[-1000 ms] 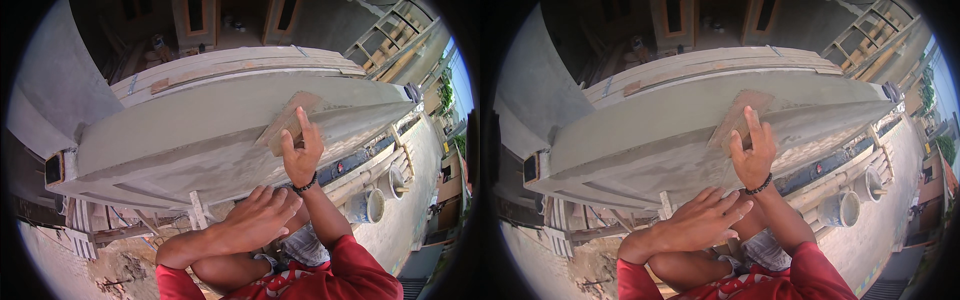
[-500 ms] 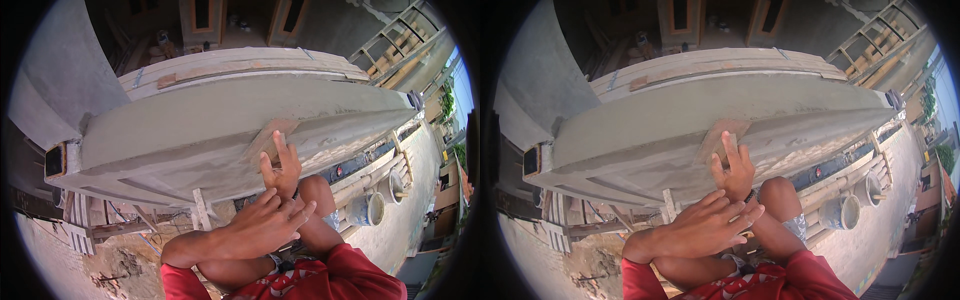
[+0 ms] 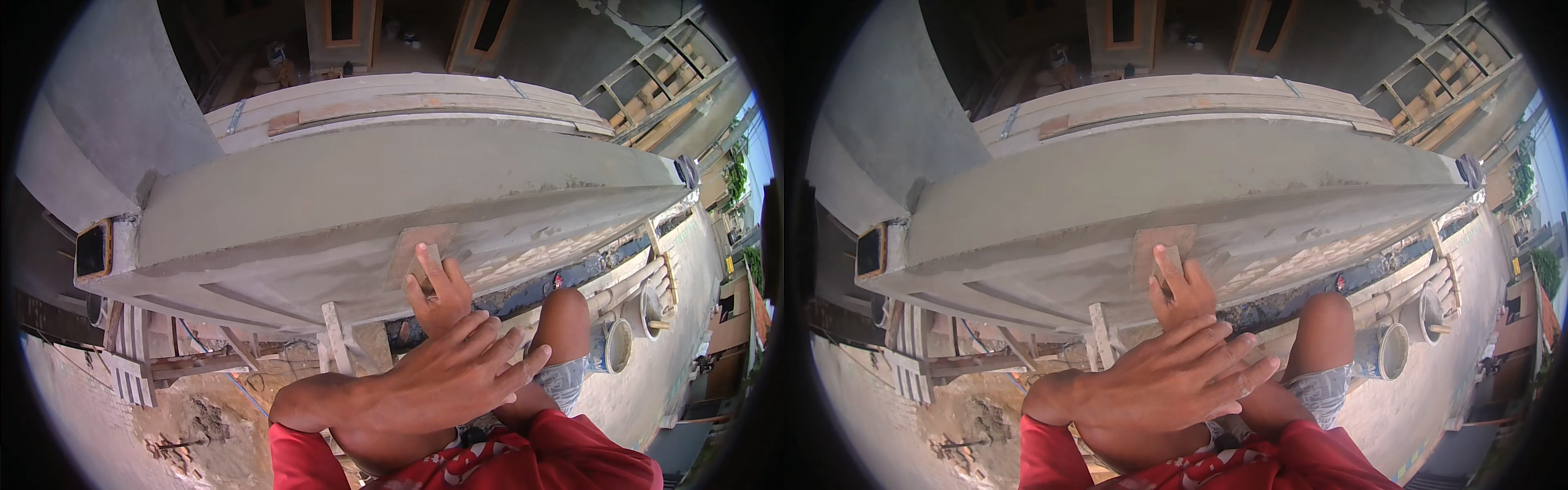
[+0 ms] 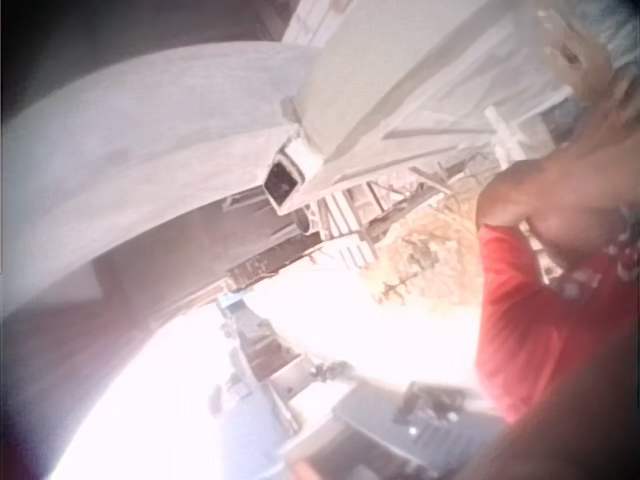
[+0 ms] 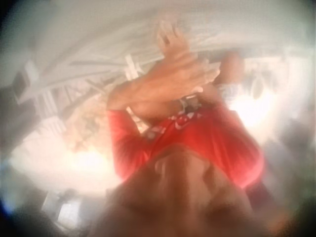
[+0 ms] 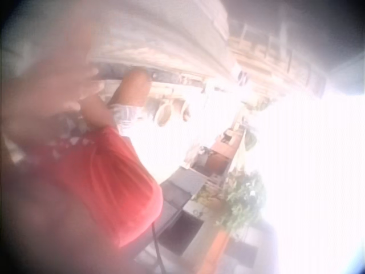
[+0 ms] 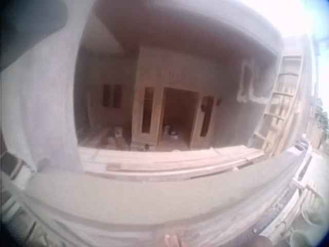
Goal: The person smooths a freshly plastered wall using a trowel. They repeatedly scrape and level the surface, occasionally dipping the trowel into a bucket to wet it before continuing to smooth the wall.
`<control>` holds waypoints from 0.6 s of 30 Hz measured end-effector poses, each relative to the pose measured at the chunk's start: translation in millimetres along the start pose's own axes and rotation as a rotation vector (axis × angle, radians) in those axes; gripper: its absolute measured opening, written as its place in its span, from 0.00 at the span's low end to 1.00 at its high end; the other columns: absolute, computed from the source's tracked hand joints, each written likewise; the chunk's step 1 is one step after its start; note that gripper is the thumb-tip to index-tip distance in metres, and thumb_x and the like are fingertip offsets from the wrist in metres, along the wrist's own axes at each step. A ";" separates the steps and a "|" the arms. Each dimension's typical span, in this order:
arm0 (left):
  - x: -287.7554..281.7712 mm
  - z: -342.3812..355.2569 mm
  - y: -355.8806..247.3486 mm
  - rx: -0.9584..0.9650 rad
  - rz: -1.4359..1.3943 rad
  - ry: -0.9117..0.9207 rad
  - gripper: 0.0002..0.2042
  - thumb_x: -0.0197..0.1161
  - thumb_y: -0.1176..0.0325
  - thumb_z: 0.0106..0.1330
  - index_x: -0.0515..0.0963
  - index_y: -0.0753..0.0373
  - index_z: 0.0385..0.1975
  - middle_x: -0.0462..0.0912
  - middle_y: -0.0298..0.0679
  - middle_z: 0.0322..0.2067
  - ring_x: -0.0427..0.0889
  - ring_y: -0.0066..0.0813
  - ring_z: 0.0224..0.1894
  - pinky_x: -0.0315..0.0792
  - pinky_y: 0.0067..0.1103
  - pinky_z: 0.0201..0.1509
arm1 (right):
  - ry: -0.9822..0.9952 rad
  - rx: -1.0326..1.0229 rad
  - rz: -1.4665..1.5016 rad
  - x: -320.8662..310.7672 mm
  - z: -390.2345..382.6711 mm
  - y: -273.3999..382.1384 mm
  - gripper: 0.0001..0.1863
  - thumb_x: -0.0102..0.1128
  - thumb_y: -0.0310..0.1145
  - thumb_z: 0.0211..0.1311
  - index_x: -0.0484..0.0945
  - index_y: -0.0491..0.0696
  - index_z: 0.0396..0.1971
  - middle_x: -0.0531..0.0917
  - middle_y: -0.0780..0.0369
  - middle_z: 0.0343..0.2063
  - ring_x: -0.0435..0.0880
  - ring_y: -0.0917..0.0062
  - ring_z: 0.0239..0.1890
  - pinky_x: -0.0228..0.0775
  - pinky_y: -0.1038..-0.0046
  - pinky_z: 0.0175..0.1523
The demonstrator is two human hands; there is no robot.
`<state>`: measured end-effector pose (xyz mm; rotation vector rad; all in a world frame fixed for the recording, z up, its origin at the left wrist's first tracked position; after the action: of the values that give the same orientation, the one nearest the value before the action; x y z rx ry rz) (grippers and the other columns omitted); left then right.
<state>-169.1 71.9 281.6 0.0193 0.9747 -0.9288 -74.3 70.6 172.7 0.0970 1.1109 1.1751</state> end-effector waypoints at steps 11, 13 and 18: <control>-6.1 8.6 -9.5 0.060 -0.077 0.009 0.25 0.60 0.67 0.60 0.71 0.65 0.59 0.77 0.52 0.51 0.77 0.47 0.52 0.67 0.37 0.62 | -0.192 -0.042 0.095 -21.1 30.6 16.8 0.32 0.66 0.23 0.51 0.74 0.51 0.61 0.70 0.58 0.26 0.68 0.69 0.23 0.65 0.67 0.28; -2.1 2.1 -4.6 0.031 -0.012 0.022 0.29 0.67 0.60 0.59 0.71 0.59 0.61 0.77 0.46 0.53 0.77 0.43 0.54 0.67 0.37 0.64 | -0.031 -0.058 0.063 7.8 -2.9 3.3 0.32 0.66 0.23 0.52 0.74 0.51 0.61 0.70 0.59 0.26 0.68 0.69 0.22 0.64 0.68 0.27; -2.3 8.3 -7.0 0.064 -0.027 0.060 0.26 0.66 0.61 0.60 0.72 0.58 0.60 0.77 0.44 0.53 0.77 0.41 0.54 0.69 0.35 0.63 | -0.246 -0.075 0.116 -54.0 13.4 -17.9 0.32 0.67 0.27 0.54 0.73 0.52 0.62 0.69 0.59 0.26 0.67 0.70 0.21 0.62 0.69 0.24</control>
<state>-168.6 65.7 290.8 0.0883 1.0026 -0.9889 -49.9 27.4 203.5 0.2444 0.8534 1.2696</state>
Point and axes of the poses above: each hand's wrist, its own z-axis towards the middle knuckle, its own x-axis out of the palm, y = z × x, the point moved 8 cm from there along z, towards the middle knuckle
